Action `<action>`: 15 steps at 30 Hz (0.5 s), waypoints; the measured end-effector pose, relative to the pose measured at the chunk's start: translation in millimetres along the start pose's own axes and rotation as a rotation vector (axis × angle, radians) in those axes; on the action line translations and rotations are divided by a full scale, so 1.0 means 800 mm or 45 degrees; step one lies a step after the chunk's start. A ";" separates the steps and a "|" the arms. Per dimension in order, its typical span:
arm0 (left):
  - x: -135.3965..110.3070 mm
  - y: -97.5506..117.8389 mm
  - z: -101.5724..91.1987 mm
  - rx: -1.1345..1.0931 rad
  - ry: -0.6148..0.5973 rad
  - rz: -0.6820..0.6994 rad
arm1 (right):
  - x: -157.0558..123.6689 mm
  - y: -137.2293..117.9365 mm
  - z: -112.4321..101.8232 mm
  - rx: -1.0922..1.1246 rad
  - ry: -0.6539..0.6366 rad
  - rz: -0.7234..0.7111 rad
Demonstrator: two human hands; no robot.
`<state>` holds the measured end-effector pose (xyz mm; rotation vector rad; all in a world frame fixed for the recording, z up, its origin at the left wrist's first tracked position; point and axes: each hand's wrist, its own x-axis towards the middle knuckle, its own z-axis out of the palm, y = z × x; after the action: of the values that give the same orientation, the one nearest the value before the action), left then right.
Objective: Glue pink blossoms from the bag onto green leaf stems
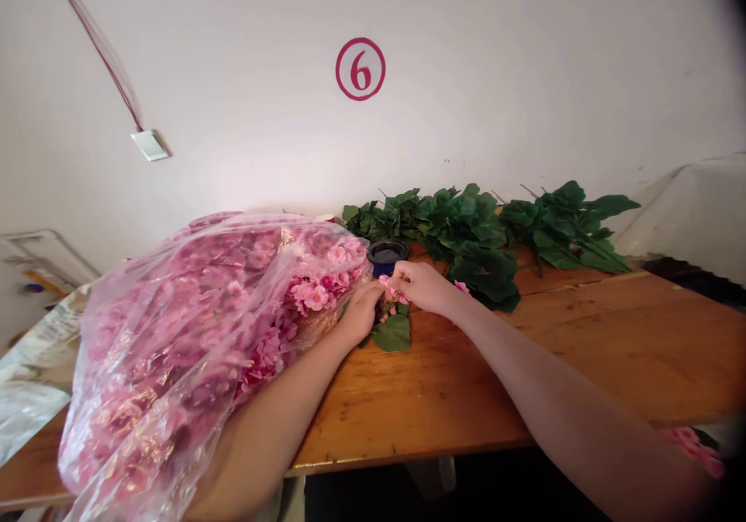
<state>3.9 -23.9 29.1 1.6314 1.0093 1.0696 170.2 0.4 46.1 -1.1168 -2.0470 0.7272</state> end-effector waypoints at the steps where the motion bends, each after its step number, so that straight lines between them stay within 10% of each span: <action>1: 0.000 -0.001 0.000 -0.011 -0.008 -0.010 | 0.000 0.001 0.000 0.010 -0.013 -0.015; 15: 0.011 -0.024 0.000 -0.228 -0.007 -0.039 | -0.001 -0.002 0.001 0.058 -0.093 -0.009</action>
<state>3.3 -10.8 12.2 1.4689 0.9056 1.1019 168.9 -1.0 46.8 -1.0708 -2.0836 0.8184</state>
